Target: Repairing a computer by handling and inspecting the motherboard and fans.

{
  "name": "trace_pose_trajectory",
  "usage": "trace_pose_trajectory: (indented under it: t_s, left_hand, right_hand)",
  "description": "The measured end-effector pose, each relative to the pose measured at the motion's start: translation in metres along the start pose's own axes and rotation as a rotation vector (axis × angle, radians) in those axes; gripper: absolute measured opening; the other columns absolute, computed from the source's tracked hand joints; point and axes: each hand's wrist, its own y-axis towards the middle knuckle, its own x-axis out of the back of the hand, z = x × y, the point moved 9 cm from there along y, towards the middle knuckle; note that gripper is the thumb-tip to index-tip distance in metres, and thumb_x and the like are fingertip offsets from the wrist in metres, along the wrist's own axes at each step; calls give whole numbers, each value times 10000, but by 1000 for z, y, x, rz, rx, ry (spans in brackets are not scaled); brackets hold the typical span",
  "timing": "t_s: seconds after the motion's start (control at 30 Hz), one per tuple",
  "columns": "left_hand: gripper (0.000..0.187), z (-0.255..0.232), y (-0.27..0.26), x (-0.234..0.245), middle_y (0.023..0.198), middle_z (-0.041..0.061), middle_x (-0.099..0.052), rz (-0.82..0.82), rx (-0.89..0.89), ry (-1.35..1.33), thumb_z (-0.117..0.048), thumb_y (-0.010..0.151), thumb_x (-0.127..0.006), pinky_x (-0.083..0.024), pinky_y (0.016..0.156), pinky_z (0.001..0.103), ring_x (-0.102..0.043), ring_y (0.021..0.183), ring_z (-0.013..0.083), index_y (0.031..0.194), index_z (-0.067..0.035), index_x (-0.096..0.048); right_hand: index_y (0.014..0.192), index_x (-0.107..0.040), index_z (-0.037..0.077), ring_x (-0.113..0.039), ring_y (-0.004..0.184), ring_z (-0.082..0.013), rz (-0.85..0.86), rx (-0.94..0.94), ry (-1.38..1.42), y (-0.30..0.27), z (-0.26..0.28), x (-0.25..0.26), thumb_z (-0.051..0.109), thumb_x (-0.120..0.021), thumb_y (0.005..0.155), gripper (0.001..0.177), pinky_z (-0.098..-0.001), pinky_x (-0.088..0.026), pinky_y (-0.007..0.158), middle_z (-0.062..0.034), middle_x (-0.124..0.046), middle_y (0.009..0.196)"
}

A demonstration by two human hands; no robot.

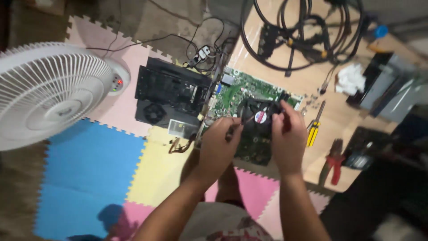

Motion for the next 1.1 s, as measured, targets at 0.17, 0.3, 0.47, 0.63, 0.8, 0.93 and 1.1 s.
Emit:
trace_pose_trajectory:
  t_s: [0.17,0.3,0.47,0.63,0.8,0.93,1.1]
  left_hand:
    - [246,19,-1,-11,988,95,-702,72,283,-135,-135,891,-754,-562,694,302,-714,818,218,1109,-52,-677]
    - [284,14,-1,-13,1031,100,-676,68,176,-115,-117,907,-737,-559,703,315,-715,862,228,1175,-49,-670]
    - [267,8,3,-10,1103,110,-668,27,127,-101,-106,913,-726,-577,740,341,-703,897,284,1168,-49,-674]
    - [284,23,0,-20,1141,121,-651,105,263,-111,-130,896,-722,-580,706,356,-712,862,294,1167,-56,-678]
    - [368,17,2,-19,1213,167,-602,86,195,-144,-117,915,-693,-590,751,374,-695,911,323,1271,-41,-634]
    - [379,18,-1,-23,1176,163,-601,46,173,-118,-105,906,-698,-580,760,388,-678,914,330,1275,-42,-634]
    - [344,11,-2,-14,1166,146,-603,-49,78,-143,-57,936,-681,-585,770,366,-676,974,317,1276,-49,-630]
  right_hand:
    - [1361,-622,20,-597,878,-106,-9,-85,115,-2,-21,-9,35,-665,1003,360,-235,-511,766,-49,-630,1028]
    - [1369,-624,45,-592,869,-73,-4,-268,194,-6,-40,-9,73,-671,992,381,-212,-489,759,-13,-672,1056]
    - [1352,-635,23,-609,948,-74,10,-225,220,-6,-44,-10,79,-669,1013,345,-209,-504,840,-19,-660,1092]
    - [1355,-638,19,-592,944,-67,8,-296,303,-9,-53,-10,83,-678,1002,361,-198,-489,845,2,-648,1076]
    - [1363,-655,28,-577,902,-66,10,-377,360,-14,-71,-11,67,-688,994,372,-204,-481,808,1,-638,1041]
    - [1361,-650,13,-596,975,-69,30,-347,358,-12,-70,-8,53,-692,992,373,-208,-488,882,-8,-652,1093]
    - [1328,-628,4,-654,1055,-89,39,-395,460,-8,-67,-11,65,-659,979,356,-231,-523,947,-25,-694,1175]
